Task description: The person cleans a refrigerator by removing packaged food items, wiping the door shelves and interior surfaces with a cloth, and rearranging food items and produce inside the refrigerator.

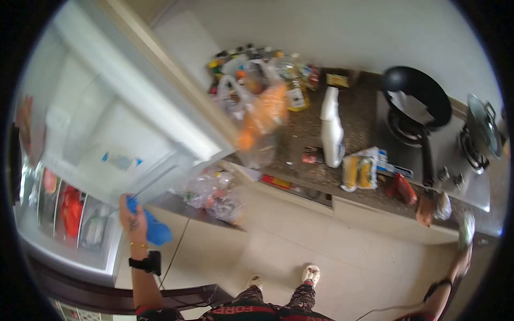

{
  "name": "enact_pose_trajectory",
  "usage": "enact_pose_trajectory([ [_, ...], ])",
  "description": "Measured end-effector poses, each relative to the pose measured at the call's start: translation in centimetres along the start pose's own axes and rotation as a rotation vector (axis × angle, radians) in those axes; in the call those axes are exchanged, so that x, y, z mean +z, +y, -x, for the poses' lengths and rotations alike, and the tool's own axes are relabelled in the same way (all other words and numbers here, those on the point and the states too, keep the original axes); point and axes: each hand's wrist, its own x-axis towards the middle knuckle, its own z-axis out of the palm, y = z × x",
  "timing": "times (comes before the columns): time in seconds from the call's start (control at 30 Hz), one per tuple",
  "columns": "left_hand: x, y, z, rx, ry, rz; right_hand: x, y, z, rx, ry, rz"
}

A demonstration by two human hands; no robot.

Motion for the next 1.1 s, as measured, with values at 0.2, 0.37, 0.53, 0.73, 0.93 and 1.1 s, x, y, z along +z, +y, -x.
enact_pose_trajectory([
  [0.2, -0.9, 0.7, -0.2, -0.034, -0.010, 0.243, -4.8, -2.3, 20.3, -0.274, 0.049, -0.214],
  [0.37, -0.9, -1.7, 0.2, 0.120, 0.296, 0.619, -2.4, -11.6, 28.4, -0.651, -0.510, -0.097],
  [0.53, -2.4, -6.1, 3.2, 0.057, 0.373, 0.724, -3.0, -42.3, 39.7, -1.496, -0.468, -0.293],
  [0.73, -2.6, -12.2, 6.7, 0.022, 0.252, 0.856, -8.5, -63.5, 53.9, -1.917, -0.463, -0.549],
  [0.93, -3.7, -17.3, 7.7, -0.011, 0.219, 0.855, -4.4, -71.7, 65.7, -1.994, -0.419, -0.352],
  [1.1, -4.6, -19.7, 6.7, 0.025, 0.265, 0.842, -1.6, -72.3, 70.0, -2.074, -0.754, -0.415],
])
